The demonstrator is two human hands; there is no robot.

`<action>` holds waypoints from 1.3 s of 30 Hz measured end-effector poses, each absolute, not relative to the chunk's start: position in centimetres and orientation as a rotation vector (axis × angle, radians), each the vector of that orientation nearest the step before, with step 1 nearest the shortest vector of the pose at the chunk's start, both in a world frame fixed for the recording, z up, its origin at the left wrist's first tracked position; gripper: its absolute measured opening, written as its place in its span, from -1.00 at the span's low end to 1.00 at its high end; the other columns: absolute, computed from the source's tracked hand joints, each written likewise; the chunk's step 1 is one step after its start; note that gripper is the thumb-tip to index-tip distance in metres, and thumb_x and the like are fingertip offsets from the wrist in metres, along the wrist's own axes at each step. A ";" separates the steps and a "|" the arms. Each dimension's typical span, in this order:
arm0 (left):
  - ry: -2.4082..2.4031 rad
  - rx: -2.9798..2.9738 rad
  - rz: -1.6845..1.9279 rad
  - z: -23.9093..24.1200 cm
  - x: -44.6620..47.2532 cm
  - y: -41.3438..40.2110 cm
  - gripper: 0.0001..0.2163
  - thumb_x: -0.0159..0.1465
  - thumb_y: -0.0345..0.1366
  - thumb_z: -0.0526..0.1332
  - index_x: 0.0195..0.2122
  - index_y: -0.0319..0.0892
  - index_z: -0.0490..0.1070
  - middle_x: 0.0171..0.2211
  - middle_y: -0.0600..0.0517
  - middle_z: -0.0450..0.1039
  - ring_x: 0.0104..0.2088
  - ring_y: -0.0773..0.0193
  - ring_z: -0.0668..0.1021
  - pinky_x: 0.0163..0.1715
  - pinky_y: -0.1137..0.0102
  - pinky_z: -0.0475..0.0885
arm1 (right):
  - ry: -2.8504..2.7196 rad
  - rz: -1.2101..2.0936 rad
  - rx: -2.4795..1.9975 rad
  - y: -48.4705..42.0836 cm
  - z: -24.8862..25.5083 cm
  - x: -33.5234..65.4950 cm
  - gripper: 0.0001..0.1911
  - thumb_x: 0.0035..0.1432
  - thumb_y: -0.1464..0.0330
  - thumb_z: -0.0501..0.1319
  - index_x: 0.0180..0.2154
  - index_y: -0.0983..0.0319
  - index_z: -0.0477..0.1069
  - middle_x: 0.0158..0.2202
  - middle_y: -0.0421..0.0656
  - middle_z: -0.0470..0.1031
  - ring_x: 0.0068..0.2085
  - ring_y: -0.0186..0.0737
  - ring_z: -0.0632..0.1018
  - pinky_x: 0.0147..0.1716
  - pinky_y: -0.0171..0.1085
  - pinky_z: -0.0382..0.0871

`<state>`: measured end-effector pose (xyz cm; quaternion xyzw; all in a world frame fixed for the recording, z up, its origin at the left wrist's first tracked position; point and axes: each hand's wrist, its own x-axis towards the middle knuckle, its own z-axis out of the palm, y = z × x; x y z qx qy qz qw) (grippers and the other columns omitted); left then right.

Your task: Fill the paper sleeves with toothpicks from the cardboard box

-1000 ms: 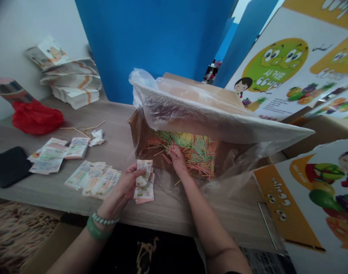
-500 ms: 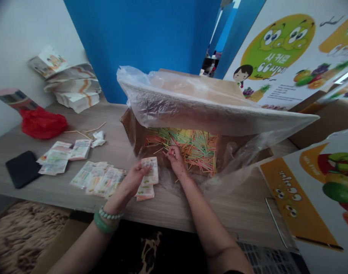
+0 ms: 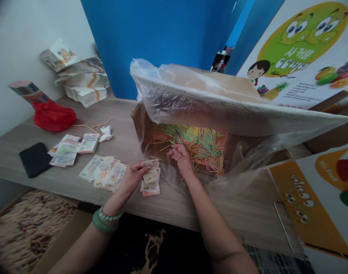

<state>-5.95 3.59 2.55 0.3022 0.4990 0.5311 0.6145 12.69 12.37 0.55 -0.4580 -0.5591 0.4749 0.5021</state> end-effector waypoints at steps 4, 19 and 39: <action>1.259 0.902 1.222 2.7 -6.2 3.3 -0.86 0.06 -0.32 0.38 -0.60 -0.17 0.50 -0.62 0.11 0.39 -0.53 0.35 0.36 -0.51 0.47 0.25 | -1.214 1.298 -0.930 10.8 4.3 10.9 -0.82 0.20 0.17 0.17 -0.28 0.11 0.24 -0.44 -0.29 0.46 -0.36 -0.23 0.58 -0.21 -0.16 0.43; 1.260 0.893 1.243 4.4 -6.1 2.8 -0.79 -0.02 -0.24 0.43 -0.59 -0.19 0.44 -0.62 0.12 0.34 -0.56 0.38 0.32 -0.53 0.47 0.21 | -1.099 1.361 -0.819 7.1 8.4 5.1 -0.83 0.24 0.19 0.14 -0.30 0.11 0.22 -0.42 -0.25 0.52 -0.22 -0.17 0.62 -0.17 -0.16 0.46; 0.954 0.650 1.321 3.9 -6.9 3.5 -0.70 0.08 -0.07 0.43 -0.28 -0.18 0.64 -0.33 -0.04 0.61 -0.35 0.24 0.53 -0.27 0.38 0.43 | -1.549 1.479 -0.927 7.9 5.2 9.9 -0.61 0.14 0.17 0.25 0.02 0.07 0.40 0.15 -0.12 0.45 0.16 -0.11 0.45 0.12 -0.10 0.31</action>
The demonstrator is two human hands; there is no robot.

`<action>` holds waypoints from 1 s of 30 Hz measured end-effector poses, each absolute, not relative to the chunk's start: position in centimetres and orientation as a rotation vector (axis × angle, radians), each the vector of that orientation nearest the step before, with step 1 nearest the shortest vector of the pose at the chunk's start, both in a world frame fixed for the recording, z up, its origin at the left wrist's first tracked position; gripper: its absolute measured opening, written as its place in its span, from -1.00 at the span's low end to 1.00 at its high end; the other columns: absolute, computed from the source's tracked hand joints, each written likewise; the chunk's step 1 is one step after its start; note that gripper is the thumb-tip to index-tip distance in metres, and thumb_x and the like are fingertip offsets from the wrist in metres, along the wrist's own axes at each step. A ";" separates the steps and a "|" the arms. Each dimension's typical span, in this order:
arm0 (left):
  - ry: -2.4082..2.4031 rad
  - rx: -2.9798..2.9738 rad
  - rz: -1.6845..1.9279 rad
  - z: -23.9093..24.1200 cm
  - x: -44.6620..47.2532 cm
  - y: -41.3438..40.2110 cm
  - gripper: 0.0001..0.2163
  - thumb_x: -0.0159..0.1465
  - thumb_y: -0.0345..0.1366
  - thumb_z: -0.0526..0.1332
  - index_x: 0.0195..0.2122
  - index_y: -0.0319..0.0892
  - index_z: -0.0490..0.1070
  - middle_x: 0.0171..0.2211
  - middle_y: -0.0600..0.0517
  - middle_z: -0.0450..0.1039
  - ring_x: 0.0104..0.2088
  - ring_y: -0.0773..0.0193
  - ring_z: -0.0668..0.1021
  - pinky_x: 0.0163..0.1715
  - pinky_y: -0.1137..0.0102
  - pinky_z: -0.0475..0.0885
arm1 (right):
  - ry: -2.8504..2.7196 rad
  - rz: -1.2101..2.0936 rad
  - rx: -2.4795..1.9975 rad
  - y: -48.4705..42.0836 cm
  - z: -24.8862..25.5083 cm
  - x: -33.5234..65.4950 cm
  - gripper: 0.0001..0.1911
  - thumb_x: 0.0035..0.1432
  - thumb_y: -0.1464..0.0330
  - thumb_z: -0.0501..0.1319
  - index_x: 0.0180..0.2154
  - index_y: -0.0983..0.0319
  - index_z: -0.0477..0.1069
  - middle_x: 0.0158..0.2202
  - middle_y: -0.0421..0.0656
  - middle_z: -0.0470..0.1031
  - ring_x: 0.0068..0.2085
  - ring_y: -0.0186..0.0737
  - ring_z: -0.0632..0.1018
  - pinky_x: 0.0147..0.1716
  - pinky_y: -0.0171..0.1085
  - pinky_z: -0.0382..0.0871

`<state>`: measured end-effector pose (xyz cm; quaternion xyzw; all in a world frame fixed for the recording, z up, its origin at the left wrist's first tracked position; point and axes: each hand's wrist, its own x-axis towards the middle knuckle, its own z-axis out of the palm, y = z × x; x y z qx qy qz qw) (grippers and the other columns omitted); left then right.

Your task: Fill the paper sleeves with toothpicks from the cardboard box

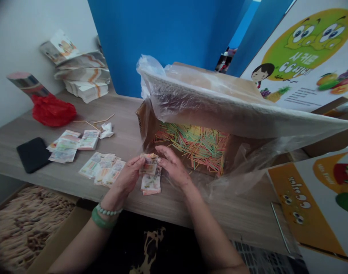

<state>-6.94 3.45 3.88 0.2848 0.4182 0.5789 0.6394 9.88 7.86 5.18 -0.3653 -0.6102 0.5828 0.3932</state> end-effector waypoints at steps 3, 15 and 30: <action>0.940 0.603 1.331 3.8 -6.9 3.1 -0.69 0.01 -0.07 0.47 -0.33 -0.20 0.63 -0.39 0.00 0.58 -0.40 0.29 0.51 -0.32 0.40 0.42 | -1.584 1.435 -1.074 7.3 4.2 9.8 -0.88 0.08 0.24 0.24 -0.35 0.14 0.45 -0.29 -0.21 0.53 -0.21 -0.18 0.51 -0.14 -0.19 0.36; 1.404 0.878 1.357 2.9 -10.4 -0.7 -0.80 0.12 -0.18 0.33 -0.53 -0.19 0.50 -0.56 0.10 0.38 -0.50 0.34 0.35 -0.44 0.42 0.27 | -2.202 0.908 -1.648 3.3 4.9 7.4 -0.83 0.26 0.34 0.08 -0.24 0.19 0.43 -0.23 -0.11 0.55 -0.21 -0.16 0.52 -0.22 -0.24 0.28; 2.237 1.958 1.157 -1.1 -11.3 -1.0 -0.77 0.33 -0.36 0.11 -0.08 -0.19 0.52 -0.13 -0.20 0.45 -0.11 0.00 0.48 -0.08 0.13 0.36 | -2.064 0.680 -2.102 2.8 2.2 7.2 -0.59 0.27 0.38 0.07 0.14 0.18 0.33 -0.21 -0.06 0.60 -0.18 -0.06 0.60 -0.21 -0.21 0.33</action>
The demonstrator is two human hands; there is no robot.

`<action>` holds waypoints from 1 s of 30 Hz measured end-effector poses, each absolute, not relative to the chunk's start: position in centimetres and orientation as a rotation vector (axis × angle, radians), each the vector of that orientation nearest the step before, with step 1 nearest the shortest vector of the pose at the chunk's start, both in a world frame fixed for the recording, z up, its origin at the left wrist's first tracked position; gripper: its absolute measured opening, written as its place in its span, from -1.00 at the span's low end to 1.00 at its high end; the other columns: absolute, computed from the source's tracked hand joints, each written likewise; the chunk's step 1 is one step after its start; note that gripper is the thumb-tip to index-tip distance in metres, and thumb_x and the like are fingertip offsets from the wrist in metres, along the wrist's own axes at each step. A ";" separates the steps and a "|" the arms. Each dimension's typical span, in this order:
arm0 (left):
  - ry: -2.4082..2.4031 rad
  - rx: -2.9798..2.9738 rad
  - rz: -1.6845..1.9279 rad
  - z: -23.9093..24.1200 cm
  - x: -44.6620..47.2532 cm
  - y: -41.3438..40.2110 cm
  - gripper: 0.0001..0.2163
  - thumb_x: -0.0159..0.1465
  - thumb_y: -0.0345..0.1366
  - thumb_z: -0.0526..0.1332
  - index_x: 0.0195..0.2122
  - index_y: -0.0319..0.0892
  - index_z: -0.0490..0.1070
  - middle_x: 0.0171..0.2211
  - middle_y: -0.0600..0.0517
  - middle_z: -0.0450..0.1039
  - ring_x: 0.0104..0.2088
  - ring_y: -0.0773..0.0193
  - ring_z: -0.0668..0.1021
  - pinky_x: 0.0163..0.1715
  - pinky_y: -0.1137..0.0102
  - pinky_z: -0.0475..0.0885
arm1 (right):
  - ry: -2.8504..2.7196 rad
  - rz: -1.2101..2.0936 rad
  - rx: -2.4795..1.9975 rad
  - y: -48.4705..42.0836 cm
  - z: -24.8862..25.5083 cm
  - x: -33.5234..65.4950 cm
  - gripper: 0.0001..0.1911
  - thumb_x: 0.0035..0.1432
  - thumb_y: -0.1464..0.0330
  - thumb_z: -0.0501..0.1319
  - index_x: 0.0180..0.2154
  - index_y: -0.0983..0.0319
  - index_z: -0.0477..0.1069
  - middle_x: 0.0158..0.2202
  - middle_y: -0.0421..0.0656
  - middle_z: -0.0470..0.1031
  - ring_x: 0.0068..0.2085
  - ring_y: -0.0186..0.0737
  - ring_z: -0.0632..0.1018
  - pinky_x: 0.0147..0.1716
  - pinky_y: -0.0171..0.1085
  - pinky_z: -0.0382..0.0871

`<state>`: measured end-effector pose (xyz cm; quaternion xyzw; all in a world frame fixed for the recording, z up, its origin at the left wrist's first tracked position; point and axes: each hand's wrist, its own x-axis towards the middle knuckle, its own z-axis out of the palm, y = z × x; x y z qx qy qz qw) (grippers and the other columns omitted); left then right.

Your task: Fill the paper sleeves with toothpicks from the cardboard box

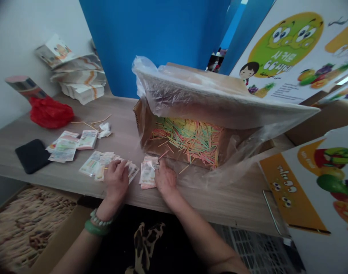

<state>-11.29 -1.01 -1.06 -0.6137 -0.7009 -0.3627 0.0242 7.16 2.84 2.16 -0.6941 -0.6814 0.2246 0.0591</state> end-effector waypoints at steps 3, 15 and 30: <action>-2.151 -2.031 -1.338 0.2 -10.0 -1.2 -0.80 0.33 -0.31 0.13 -0.14 -0.16 0.54 -0.18 -0.13 0.46 -0.14 0.07 0.50 -0.09 0.18 0.39 | -2.010 0.631 -1.925 2.6 2.4 7.8 -0.73 0.23 0.42 0.08 -0.10 0.17 0.48 -0.17 -0.06 0.58 -0.11 -0.09 0.55 -0.13 -0.22 0.31; -2.759 -2.578 -2.239 3.2 -4.5 3.2 -0.73 0.00 -0.13 0.35 -0.59 -0.17 0.31 -0.61 0.15 0.26 -0.54 0.39 0.28 -0.49 0.45 0.19 | -1.878 0.873 -1.602 7.0 3.3 15.9 -0.75 0.18 0.38 0.13 -0.10 0.21 0.46 -0.16 -0.09 0.54 -0.11 -0.13 0.50 -0.06 -0.18 0.34; -2.679 -3.052 -1.953 2.5 0.2 3.4 -0.82 0.01 -0.20 0.30 -0.61 -0.16 0.41 -0.57 0.07 0.38 -0.49 0.30 0.37 -0.45 0.43 0.25 | -2.355 0.056 -2.071 13.7 1.8 21.2 -0.60 0.28 0.55 -0.05 0.04 0.34 0.44 0.11 0.16 0.42 0.16 0.05 0.36 0.16 0.00 0.12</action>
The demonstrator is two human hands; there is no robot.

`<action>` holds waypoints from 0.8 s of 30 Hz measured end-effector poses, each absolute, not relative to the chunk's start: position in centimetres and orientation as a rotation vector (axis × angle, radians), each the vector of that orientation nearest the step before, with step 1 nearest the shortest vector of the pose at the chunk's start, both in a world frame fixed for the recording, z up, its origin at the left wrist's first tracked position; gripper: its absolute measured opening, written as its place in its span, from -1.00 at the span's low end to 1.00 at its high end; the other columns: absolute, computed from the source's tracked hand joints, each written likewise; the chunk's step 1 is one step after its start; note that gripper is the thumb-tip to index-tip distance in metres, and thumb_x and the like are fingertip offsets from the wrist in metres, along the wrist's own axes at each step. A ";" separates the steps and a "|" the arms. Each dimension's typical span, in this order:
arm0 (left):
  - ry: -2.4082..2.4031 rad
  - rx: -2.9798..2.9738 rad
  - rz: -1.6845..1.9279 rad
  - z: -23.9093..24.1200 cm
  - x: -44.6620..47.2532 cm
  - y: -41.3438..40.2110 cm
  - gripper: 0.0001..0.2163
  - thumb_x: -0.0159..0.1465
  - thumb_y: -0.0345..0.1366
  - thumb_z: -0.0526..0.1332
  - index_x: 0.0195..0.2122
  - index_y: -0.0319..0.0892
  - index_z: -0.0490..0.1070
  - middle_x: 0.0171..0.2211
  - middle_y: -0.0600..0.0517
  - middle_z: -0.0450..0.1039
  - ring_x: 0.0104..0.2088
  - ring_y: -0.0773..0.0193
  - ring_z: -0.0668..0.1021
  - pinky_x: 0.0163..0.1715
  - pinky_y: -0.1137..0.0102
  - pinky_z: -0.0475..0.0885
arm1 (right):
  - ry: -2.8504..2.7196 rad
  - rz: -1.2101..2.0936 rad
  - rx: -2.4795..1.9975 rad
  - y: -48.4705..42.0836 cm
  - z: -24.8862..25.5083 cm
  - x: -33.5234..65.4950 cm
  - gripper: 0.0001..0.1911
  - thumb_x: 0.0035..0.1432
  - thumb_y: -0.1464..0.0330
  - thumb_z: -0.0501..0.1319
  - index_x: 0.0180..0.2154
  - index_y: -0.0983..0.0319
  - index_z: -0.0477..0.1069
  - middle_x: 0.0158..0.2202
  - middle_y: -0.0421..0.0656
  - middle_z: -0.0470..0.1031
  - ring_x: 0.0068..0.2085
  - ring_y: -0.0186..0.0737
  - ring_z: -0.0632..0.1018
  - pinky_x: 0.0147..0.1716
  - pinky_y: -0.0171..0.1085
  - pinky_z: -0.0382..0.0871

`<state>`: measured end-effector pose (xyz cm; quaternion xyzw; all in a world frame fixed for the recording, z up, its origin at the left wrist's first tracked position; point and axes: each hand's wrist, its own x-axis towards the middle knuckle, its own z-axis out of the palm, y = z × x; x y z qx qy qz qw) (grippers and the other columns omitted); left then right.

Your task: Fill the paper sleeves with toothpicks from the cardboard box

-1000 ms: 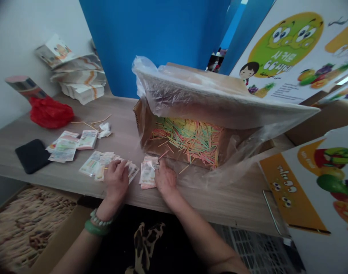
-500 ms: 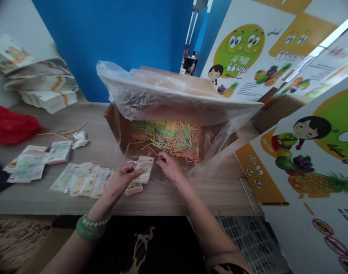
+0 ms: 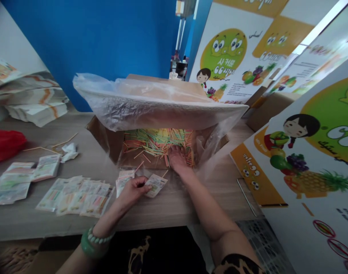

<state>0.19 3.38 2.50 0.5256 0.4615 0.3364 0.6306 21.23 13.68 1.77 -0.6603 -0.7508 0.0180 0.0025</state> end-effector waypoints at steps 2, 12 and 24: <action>1.051 1.166 0.787 2.4 0.1 3.5 -0.82 0.00 -0.21 0.32 -0.61 -0.17 0.41 -0.60 0.08 0.37 -0.51 0.32 0.36 -0.46 0.44 0.24 | -2.315 0.090 -2.028 13.9 1.7 21.8 -0.61 0.27 0.55 -0.03 0.03 0.32 0.44 0.08 0.14 0.45 0.14 0.02 0.38 0.17 -0.01 0.11; 1.059 0.734 1.099 3.1 -1.9 4.5 -0.78 -0.16 -0.36 0.41 -0.57 -0.19 0.36 -0.57 0.13 0.45 -0.54 0.40 0.42 -0.48 0.48 0.32 | -1.622 0.642 -1.539 14.7 2.7 19.5 -0.77 0.31 0.29 -0.05 -0.18 0.17 0.35 -0.20 -0.09 0.56 -0.13 -0.16 0.55 -0.07 -0.21 0.37; 1.087 0.534 1.151 3.1 -4.4 5.2 -0.69 -0.12 -0.43 0.31 -0.28 -0.17 0.53 -0.41 0.08 0.56 -0.47 0.31 0.53 -0.42 0.39 0.46 | -1.437 1.082 -1.234 13.7 -2.1 13.0 -0.71 0.11 0.19 0.14 -0.14 0.16 0.33 -0.35 -0.26 0.52 -0.24 -0.23 0.56 -0.10 -0.24 0.39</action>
